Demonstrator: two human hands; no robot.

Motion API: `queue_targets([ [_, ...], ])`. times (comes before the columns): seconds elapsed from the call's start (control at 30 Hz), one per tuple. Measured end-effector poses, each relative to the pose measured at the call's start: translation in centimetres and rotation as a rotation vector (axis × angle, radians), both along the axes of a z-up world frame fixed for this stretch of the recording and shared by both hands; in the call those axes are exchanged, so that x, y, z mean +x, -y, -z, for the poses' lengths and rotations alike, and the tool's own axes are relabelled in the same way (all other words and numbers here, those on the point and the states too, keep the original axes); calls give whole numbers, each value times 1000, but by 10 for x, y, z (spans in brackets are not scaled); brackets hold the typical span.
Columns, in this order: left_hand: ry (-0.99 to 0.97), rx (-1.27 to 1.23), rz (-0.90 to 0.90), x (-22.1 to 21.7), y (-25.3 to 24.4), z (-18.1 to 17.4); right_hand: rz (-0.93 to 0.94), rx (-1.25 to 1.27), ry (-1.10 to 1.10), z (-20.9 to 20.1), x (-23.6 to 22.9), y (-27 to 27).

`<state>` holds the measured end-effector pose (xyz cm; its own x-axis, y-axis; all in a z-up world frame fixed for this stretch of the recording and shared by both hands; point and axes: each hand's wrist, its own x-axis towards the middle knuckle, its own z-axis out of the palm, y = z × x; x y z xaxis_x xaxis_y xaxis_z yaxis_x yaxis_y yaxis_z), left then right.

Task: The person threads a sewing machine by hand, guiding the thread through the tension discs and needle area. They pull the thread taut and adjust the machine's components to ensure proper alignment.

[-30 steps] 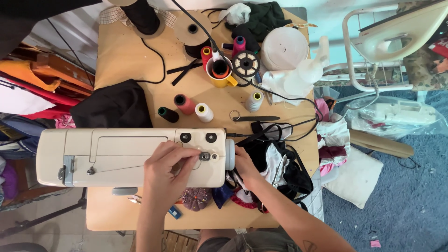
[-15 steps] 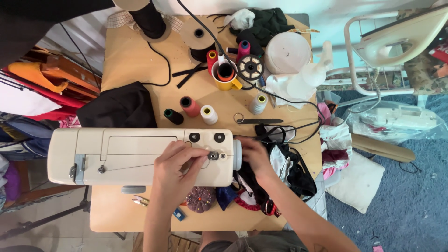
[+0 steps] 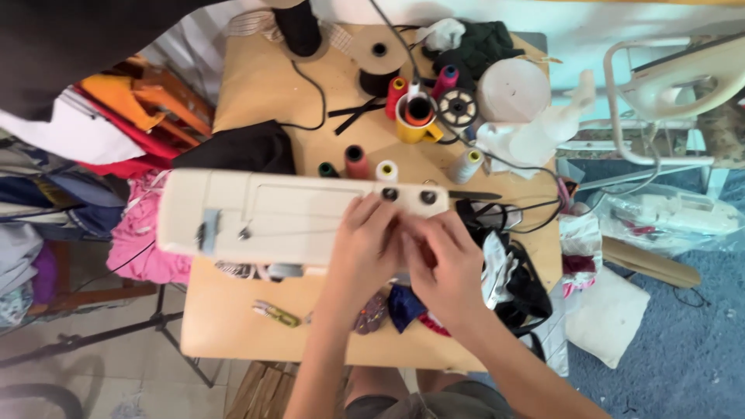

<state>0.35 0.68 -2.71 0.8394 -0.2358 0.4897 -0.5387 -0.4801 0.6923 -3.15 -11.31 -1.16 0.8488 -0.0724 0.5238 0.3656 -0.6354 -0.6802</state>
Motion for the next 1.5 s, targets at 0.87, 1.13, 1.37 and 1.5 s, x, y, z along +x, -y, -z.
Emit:
queue_targets([
  [0.87,205,60,-140,-3,-35,21,466,-431,120,32,-5,-69],
  [1.13,248,90,-181,-1,-34,21,526,-499,107,36,-4,-70],
  [1.37,308,202,-237,-7,-33,6,548,-495,189,39,-3,-72],
  [1.5,310,160,-207,-6,-32,8,555,-527,204,41,-4,-70],
])
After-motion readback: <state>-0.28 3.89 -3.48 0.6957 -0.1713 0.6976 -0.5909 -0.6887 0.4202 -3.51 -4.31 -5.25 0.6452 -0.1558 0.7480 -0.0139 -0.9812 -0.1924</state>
